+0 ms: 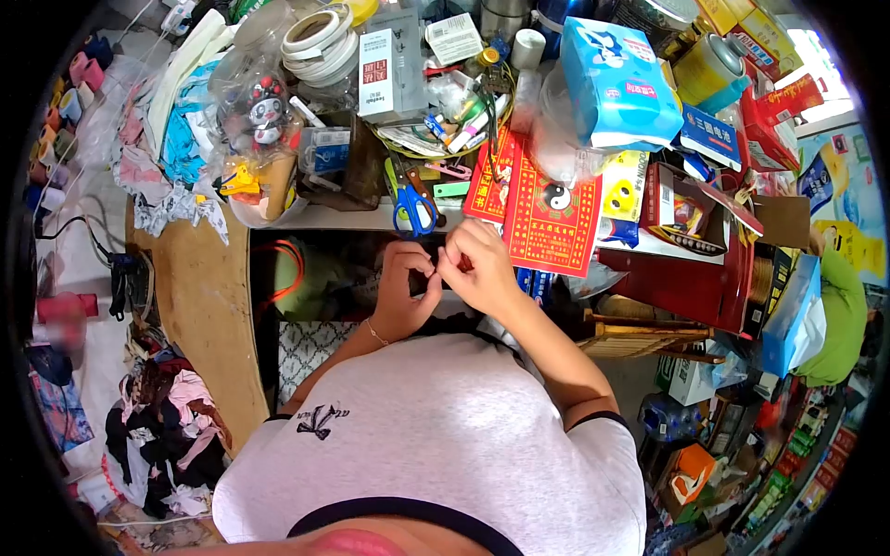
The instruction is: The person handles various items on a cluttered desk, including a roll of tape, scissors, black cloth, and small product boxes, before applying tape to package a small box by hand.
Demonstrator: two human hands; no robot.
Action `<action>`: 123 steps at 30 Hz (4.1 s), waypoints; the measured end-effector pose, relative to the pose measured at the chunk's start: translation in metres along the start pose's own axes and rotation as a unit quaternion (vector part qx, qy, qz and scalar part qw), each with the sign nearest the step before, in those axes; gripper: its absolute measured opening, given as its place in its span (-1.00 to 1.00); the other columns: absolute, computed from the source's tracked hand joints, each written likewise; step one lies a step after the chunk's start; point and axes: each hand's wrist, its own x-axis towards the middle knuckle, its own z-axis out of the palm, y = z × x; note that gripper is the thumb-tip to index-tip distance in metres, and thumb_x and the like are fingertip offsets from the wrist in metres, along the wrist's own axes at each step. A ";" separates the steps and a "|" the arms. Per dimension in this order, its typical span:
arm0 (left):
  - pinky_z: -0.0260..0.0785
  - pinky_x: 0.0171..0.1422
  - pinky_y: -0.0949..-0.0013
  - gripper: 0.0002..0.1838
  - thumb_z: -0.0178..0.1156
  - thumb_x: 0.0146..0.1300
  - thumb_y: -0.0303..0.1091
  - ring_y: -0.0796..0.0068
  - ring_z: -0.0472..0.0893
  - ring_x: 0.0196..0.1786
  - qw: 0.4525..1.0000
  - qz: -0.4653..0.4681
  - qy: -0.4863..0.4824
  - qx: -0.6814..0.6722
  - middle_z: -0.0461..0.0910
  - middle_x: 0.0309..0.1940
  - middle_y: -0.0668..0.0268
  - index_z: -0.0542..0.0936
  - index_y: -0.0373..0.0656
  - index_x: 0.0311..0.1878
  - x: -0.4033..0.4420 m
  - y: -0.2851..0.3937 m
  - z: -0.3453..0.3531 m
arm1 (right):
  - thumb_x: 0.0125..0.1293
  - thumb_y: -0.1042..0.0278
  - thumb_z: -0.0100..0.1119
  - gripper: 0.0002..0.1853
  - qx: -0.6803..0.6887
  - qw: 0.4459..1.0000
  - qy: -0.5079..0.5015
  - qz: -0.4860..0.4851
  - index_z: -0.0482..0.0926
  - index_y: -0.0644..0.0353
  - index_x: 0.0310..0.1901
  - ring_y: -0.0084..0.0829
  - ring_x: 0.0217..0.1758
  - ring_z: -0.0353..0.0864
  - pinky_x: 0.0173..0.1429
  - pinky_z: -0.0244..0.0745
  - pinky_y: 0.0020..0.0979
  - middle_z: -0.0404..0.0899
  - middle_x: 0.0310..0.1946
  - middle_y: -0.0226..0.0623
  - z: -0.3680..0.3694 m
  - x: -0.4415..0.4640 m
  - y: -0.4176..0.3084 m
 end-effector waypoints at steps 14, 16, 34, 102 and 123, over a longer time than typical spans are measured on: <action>0.44 -0.19 0.47 -0.61 0.13 0.02 -0.73 0.38 0.49 -0.24 0.995 -0.052 0.067 0.044 0.32 -0.07 0.11 0.36 -0.26 -0.05 0.012 -0.018 -0.037 | -0.01 0.33 0.41 -0.60 -0.166 0.965 0.186 -0.079 0.43 0.17 -0.16 -0.15 -0.12 0.46 -0.03 0.27 -0.22 0.48 -0.23 -0.20 0.017 0.070 -0.014; 0.45 -0.17 0.46 -0.61 0.13 0.02 -0.72 0.38 0.49 -0.24 0.996 -0.048 0.062 0.047 0.32 -0.06 0.10 0.36 -0.26 -0.04 0.010 -0.015 -0.035 | -0.03 0.28 0.43 -0.55 -0.185 0.958 0.197 -0.100 0.42 0.18 -0.13 -0.14 -0.06 0.44 0.03 0.25 -0.20 0.48 -0.18 -0.19 0.027 0.100 -0.020; 0.38 -0.12 0.38 -0.60 0.15 0.04 -0.70 0.40 0.47 -0.28 0.994 -0.041 0.063 0.076 0.32 -0.03 0.11 0.38 -0.23 -0.02 -0.017 -0.017 -0.036 | -0.15 0.30 0.44 -0.42 -0.124 0.921 0.339 -0.145 0.36 0.14 -0.07 -0.36 -0.16 0.43 0.07 0.14 -0.30 0.54 -0.18 -0.35 0.013 0.119 0.011; 0.14 0.29 0.10 -0.42 0.43 -0.08 0.04 0.13 0.29 0.20 0.992 0.031 -0.028 0.122 0.35 0.09 0.26 0.61 0.07 0.05 0.019 0.018 -0.070 | -0.12 0.31 0.44 -0.56 -0.176 0.973 -0.139 -0.053 0.60 0.19 -0.13 -0.14 -0.08 0.44 0.05 0.32 -0.22 0.50 -0.18 -0.20 -0.036 0.020 -0.057; 0.14 0.33 0.07 -0.40 0.48 -0.16 -0.12 0.08 0.27 0.23 0.989 -0.002 -0.010 0.147 0.37 0.11 0.27 0.59 0.06 0.06 0.011 0.013 -0.069 | -0.05 0.20 0.42 -0.57 -0.234 0.961 -0.137 -0.054 0.59 0.15 -0.12 -0.16 -0.04 0.44 0.07 0.26 -0.22 0.53 -0.14 -0.24 -0.046 0.030 -0.055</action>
